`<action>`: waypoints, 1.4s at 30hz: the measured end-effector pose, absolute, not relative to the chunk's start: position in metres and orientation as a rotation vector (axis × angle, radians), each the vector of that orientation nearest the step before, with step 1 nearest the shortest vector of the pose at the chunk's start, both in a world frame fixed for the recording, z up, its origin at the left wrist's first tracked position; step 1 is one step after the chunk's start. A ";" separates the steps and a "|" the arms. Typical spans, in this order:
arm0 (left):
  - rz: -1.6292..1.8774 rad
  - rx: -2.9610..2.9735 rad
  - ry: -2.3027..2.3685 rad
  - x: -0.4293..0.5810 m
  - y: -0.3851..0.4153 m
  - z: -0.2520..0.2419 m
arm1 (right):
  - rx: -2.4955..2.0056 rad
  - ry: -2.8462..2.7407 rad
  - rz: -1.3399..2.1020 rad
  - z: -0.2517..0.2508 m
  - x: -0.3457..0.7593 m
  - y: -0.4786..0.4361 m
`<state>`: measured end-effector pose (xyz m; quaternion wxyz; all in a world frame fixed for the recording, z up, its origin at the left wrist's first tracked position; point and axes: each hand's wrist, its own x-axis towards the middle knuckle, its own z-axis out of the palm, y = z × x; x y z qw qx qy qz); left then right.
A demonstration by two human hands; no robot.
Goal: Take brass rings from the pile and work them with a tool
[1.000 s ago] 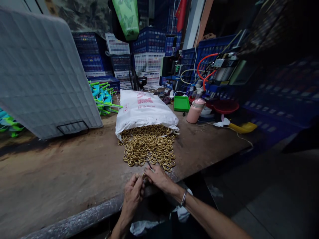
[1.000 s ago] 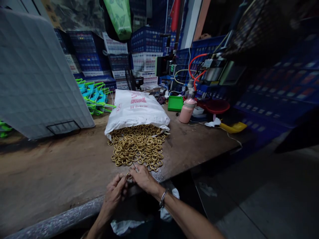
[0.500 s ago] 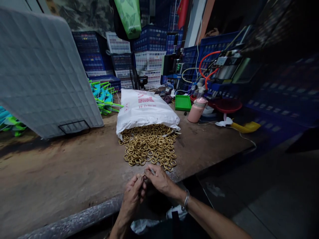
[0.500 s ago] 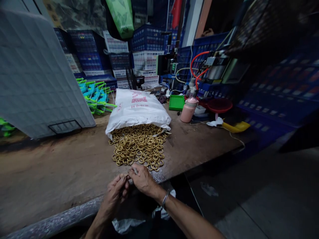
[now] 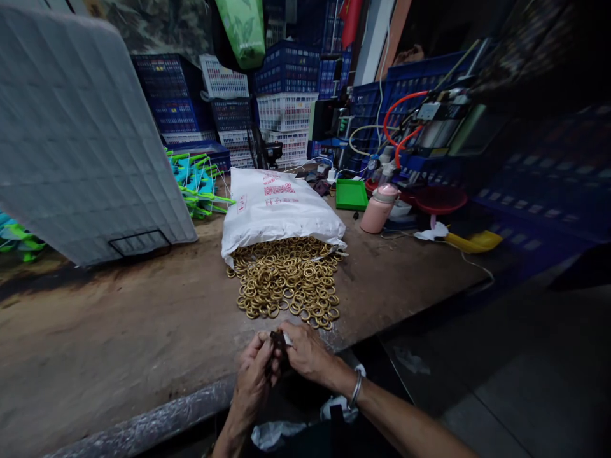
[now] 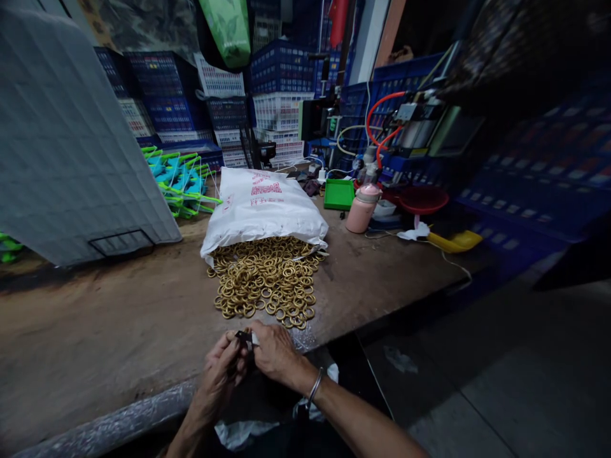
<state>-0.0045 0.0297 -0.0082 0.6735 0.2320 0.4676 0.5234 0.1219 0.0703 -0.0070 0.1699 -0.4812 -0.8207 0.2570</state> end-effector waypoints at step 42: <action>1.192 0.067 1.030 -0.021 0.034 -0.011 | -1.529 -2.423 0.325 -0.004 0.119 0.103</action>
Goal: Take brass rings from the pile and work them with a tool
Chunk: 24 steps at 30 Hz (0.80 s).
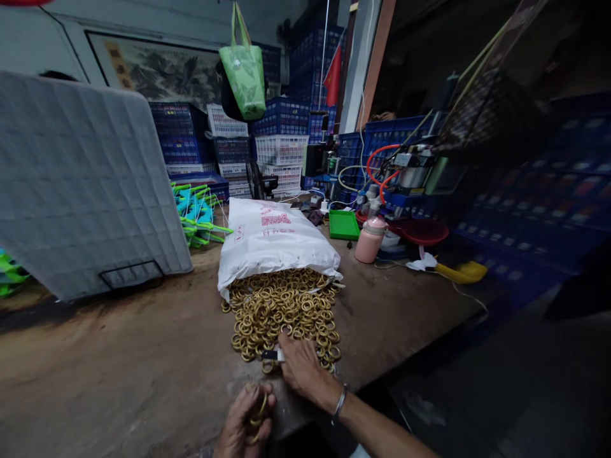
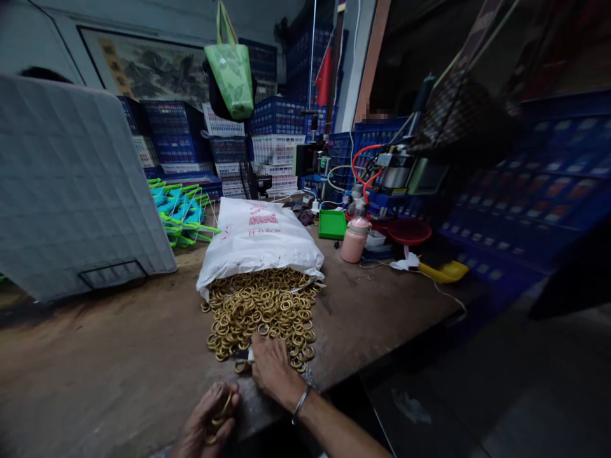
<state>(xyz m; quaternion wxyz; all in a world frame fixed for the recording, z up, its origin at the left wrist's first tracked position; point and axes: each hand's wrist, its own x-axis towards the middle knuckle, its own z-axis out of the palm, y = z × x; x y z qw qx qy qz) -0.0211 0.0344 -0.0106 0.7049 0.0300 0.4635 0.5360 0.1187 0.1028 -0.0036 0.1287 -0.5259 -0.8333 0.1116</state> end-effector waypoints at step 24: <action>1.313 0.580 1.128 -0.010 0.040 -0.005 | -1.287 -1.973 1.058 0.010 0.113 0.079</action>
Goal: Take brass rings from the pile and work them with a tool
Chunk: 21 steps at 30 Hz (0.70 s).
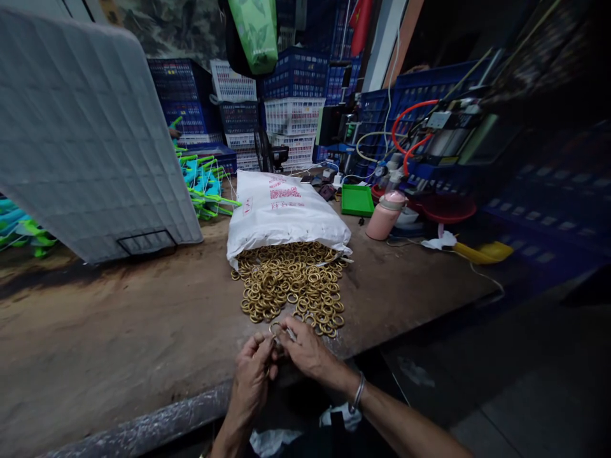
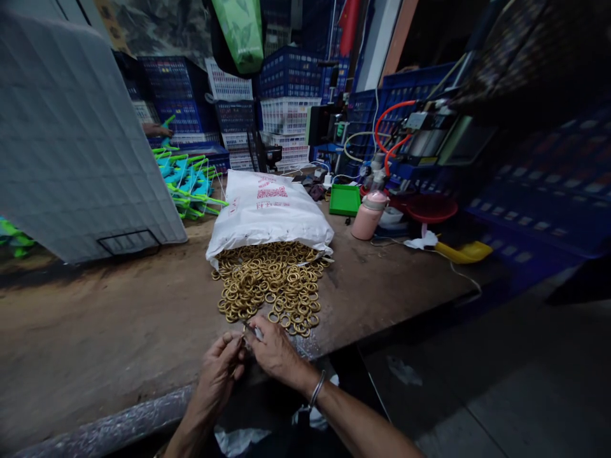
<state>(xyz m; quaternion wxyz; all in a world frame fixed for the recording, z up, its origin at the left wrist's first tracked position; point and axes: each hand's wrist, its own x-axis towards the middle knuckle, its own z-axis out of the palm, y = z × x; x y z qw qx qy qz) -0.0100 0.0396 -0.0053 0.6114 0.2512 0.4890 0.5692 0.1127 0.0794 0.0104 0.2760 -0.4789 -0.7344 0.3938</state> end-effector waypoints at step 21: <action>1.129 0.560 1.024 -0.011 0.029 -0.003 | -1.347 -1.879 1.086 0.006 0.109 0.082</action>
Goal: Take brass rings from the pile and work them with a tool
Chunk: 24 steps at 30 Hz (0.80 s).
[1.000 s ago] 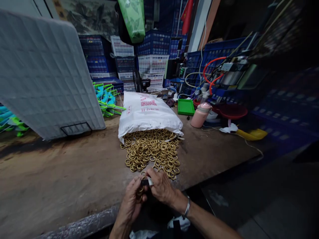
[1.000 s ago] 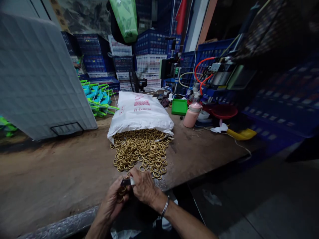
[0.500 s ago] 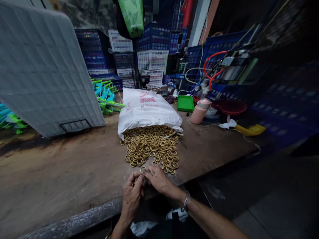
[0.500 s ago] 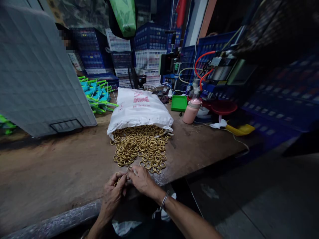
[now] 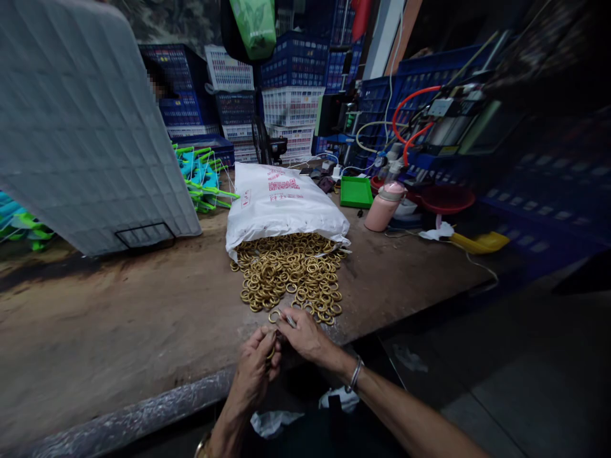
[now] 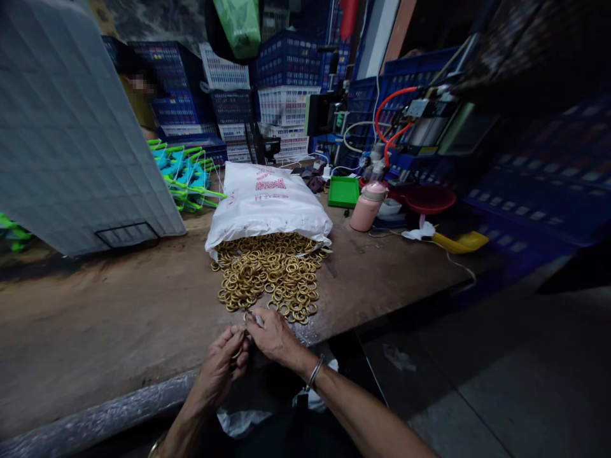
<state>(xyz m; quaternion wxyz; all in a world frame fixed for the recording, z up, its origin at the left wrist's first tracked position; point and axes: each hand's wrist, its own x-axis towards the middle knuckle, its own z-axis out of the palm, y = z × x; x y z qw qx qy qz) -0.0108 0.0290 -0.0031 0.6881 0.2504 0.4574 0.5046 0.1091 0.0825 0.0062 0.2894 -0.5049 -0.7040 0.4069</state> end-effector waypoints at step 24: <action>1.171 0.545 1.037 -0.007 0.021 0.005 | -1.580 -2.512 0.545 0.000 0.127 0.080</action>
